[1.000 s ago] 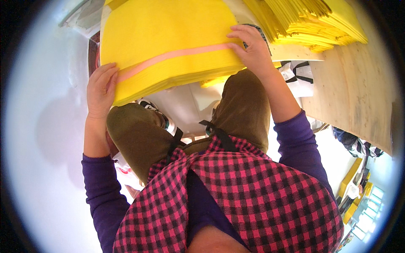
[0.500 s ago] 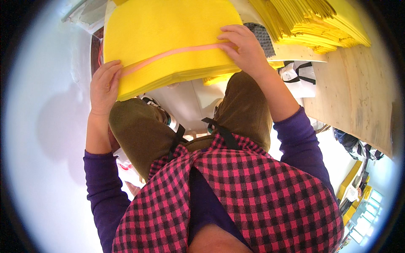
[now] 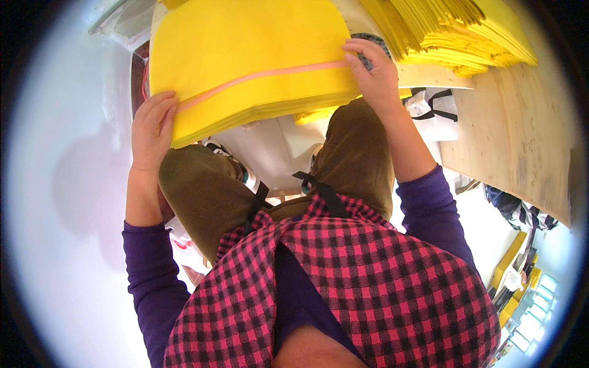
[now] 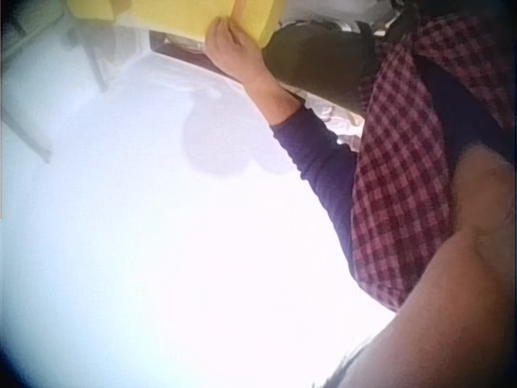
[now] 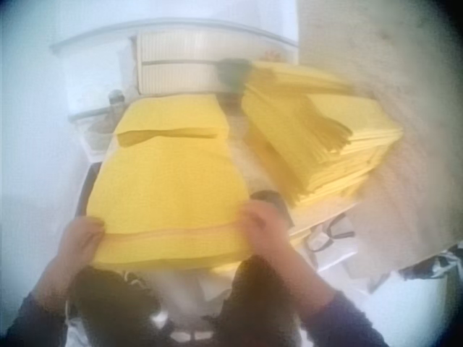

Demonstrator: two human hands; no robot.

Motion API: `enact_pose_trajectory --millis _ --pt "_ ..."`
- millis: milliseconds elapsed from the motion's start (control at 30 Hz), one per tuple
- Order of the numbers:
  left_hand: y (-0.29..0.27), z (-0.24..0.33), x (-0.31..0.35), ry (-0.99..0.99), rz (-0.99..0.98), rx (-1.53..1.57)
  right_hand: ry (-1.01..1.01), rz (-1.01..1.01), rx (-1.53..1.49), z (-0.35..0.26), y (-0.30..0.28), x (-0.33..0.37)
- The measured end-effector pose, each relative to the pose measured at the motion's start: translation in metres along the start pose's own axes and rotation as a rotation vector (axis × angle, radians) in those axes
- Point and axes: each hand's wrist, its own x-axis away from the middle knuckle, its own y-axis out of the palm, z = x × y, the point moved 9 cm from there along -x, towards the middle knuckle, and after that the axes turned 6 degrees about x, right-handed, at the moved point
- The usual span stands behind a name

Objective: The person repeatedly picks up stacks of yellow foam sheets, aligns them, and places them on a growing pile on a wooden workbench. The person uses both hands to handle the sheets and occasionally uses a small dark tool to adjust the edges.

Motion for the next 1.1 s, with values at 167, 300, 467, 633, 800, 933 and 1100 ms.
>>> enact_pose_trajectory --millis 167,300,467,633,800,933,1100 --pt "0.001 -0.001 0.002 -0.002 -0.008 0.003 0.426 0.028 -0.357 0.042 0.0 0.015" --pt "0.002 -0.001 0.005 0.006 -0.003 -0.027 0.499 0.045 -0.461 0.049 0.001 0.015" --pt "0.001 -0.003 0.009 -0.008 -0.021 0.009 0.586 0.02 -0.57 0.064 0.015 0.013" --pt "-0.012 -0.039 0.013 -0.409 0.228 0.528 0.652 0.01 -0.65 0.083 0.031 0.005" --pt "0.001 -0.059 0.014 -0.625 0.384 0.937 0.705 -0.047 -0.711 0.074 0.042 -0.003" --pt "0.02 -0.064 0.023 -0.74 0.346 1.053 0.702 -0.184 -0.76 0.044 0.047 0.004" --pt "0.026 -0.065 0.027 -0.781 0.302 1.007 0.621 -0.191 -0.699 0.033 0.042 0.003"
